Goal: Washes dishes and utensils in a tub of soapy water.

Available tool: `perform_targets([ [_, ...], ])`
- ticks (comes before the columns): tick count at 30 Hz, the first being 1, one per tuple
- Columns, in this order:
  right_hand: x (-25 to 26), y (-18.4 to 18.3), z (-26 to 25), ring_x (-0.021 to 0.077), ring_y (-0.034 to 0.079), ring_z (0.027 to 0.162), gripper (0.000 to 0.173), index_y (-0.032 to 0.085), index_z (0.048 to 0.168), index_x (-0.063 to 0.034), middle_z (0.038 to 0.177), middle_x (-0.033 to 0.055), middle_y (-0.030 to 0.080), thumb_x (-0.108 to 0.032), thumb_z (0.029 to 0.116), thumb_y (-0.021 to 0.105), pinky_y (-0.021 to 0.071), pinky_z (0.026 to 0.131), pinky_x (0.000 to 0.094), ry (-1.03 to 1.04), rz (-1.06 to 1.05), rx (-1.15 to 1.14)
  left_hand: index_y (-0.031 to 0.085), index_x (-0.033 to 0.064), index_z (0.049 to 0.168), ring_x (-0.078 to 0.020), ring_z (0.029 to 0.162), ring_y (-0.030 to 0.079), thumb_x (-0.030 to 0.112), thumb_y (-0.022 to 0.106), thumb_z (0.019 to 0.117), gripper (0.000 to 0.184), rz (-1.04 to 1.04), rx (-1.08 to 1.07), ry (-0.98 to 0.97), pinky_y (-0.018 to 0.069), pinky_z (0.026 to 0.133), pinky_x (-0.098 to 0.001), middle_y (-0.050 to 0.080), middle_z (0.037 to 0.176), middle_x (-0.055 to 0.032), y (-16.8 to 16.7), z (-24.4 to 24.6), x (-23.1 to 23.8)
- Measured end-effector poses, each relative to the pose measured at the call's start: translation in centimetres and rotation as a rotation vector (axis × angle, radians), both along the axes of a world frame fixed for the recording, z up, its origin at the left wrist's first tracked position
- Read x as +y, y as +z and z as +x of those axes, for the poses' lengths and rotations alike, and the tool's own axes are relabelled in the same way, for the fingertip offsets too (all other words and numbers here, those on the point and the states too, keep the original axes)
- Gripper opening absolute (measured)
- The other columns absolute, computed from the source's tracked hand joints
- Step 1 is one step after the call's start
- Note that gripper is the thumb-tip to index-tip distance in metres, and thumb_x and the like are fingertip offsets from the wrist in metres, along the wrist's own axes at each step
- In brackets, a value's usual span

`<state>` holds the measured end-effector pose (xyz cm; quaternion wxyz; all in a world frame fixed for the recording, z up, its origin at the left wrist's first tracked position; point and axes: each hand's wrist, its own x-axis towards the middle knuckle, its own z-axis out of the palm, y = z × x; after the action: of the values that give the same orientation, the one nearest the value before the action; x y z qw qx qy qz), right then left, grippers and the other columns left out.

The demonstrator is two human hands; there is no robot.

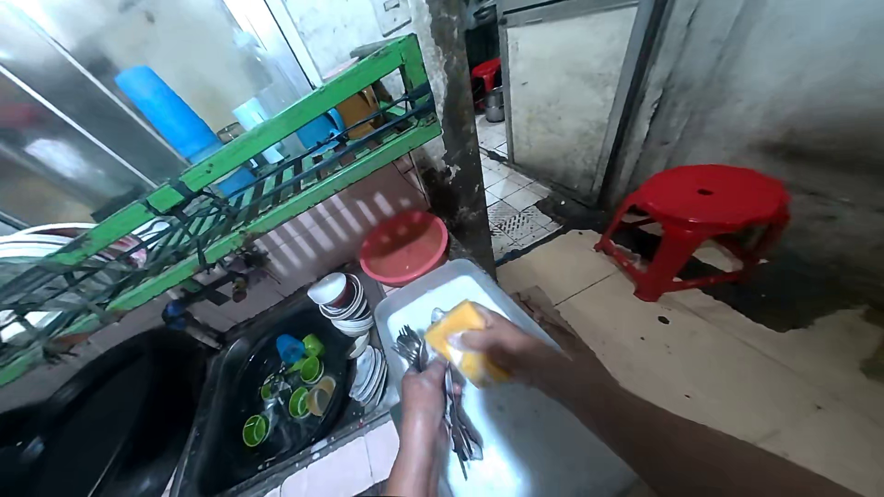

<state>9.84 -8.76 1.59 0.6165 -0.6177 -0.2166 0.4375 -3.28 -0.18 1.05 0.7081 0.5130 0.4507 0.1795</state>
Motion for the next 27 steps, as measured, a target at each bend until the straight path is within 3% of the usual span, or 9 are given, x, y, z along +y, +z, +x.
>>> perform_targets([
  [2, 1.1, 0.0, -0.7, 0.0231, 0.067, 0.091, 0.045, 0.055, 0.136, -0.0025, 0.108, 0.0174, 0.067, -0.004, 0.0930, 0.068, 0.0562, 0.083, 0.0414, -0.112, -0.116, -0.007, 0.057, -0.0078, 0.107, -0.0137, 0.051, 0.061, 0.009, 0.052, 0.1065, 0.017, 0.020, -0.044, 0.020, 0.0532, 0.050, -0.0259, 0.063, 0.065, -0.0106, -0.1, 0.4, -0.8],
  [5, 1.8, -0.5, -1.6, 0.0237, 0.067, 0.094, 0.046, 0.053, 0.139, -0.0039, 0.112, 0.0185, 0.066, -0.004, 0.0948, 0.067, 0.0562, 0.083, 0.0413, -0.244, -0.138, 0.021, 0.054, -0.0074, 0.104, -0.0134, 0.048, 0.059, 0.010, 0.048, 0.1087, 0.019, -0.032, -0.095, 0.042, 0.0517, 0.046, -0.0244, 0.060, 0.061, -0.0102, 0.0, 0.8, -1.3],
  [8, 0.9, -0.8, -1.5, 0.0251, 0.066, 0.105, 0.045, 0.053, 0.138, -0.0009, 0.117, 0.0203, 0.065, -0.010, 0.0951, 0.064, 0.0531, 0.093, 0.0429, -0.055, -0.138, -0.217, 0.053, -0.0056, 0.095, -0.0102, 0.042, 0.053, 0.000, 0.050, 0.1041, 0.011, 0.046, -0.056, 0.036, 0.0477, 0.043, -0.0223, 0.055, 0.055, -0.0065, -0.5, 0.4, -1.1],
  [10, 1.3, -0.3, -0.3, 0.0339, 0.063, 0.115, 0.048, 0.052, 0.143, -0.0032, 0.125, 0.0244, 0.064, -0.014, 0.0984, 0.064, 0.0485, 0.101, 0.0510, 0.072, -0.272, -0.348, 0.055, -0.0054, 0.095, -0.0098, 0.044, 0.053, 0.001, 0.052, 0.1037, 0.011, 0.070, -0.020, 0.018, 0.0471, 0.044, -0.0220, 0.055, 0.057, -0.0059, -0.8, 0.2, -1.2],
  [14, 3.2, 0.0, 0.8, 0.0401, 0.065, 0.114, 0.052, 0.051, 0.146, -0.0086, 0.123, 0.0254, 0.066, -0.015, 0.0980, 0.069, 0.0500, 0.098, 0.0576, 0.013, -0.389, -0.441, 0.057, -0.0066, 0.102, -0.0089, 0.045, 0.051, 0.005, 0.053, 0.1058, 0.013, 0.040, -0.010, 0.058, 0.0467, 0.044, -0.0205, 0.055, 0.063, -0.0065, -1.0, 0.5, -1.6],
  [20, 2.9, -0.1, -0.7, 0.0410, 0.060, 0.122, 0.053, 0.044, 0.152, -0.0083, 0.131, 0.0274, 0.062, -0.022, 0.1029, 0.060, 0.0456, 0.105, 0.0556, 0.272, -0.425, -0.507, 0.055, -0.0056, 0.101, -0.0092, 0.046, 0.053, -0.001, 0.053, 0.1031, 0.005, 0.087, 0.007, 0.085, 0.0476, 0.047, -0.0213, 0.054, 0.060, -0.0052, -1.5, -0.1, -1.1],
  [23, 4.1, -0.6, 1.6, 0.0424, 0.065, 0.114, 0.052, 0.048, 0.149, -0.0113, 0.123, 0.0259, 0.066, -0.024, 0.1010, 0.065, 0.0500, 0.098, 0.0599, 0.109, -0.430, -0.552, 0.055, -0.0055, 0.100, -0.0094, 0.045, 0.052, 0.003, 0.053, 0.1048, 0.010, 0.025, 0.008, 0.094, 0.0472, 0.045, -0.0210, 0.053, 0.059, -0.0057, -1.8, -0.3, -1.3],
  [25, 4.2, -0.9, 2.3, 0.0413, 0.066, 0.102, 0.055, 0.047, 0.147, -0.0044, 0.116, 0.0269, 0.066, -0.026, 0.1006, 0.067, 0.0527, 0.089, 0.0593, -0.113, -0.260, -0.398, 0.054, -0.0056, 0.099, -0.0098, 0.045, 0.052, 0.002, 0.052, 0.1052, 0.010, 0.009, -0.016, 0.102, 0.0476, 0.044, -0.0214, 0.054, 0.059, -0.0061, -1.7, -0.5, -1.2],
  [27, 3.7, -0.7, 2.0, 0.0362, 0.065, 0.105, 0.062, 0.040, 0.150, -0.0051, 0.121, 0.0245, 0.064, -0.034, 0.1011, 0.065, 0.0521, 0.091, 0.0556, -0.128, -0.176, -0.191, 0.054, -0.0060, 0.100, -0.0103, 0.046, 0.053, 0.002, 0.052, 0.1052, 0.010, -0.001, -0.061, 0.086, 0.0481, 0.045, -0.0218, 0.055, 0.060, -0.0068, -1.4, -0.8, -1.0],
])
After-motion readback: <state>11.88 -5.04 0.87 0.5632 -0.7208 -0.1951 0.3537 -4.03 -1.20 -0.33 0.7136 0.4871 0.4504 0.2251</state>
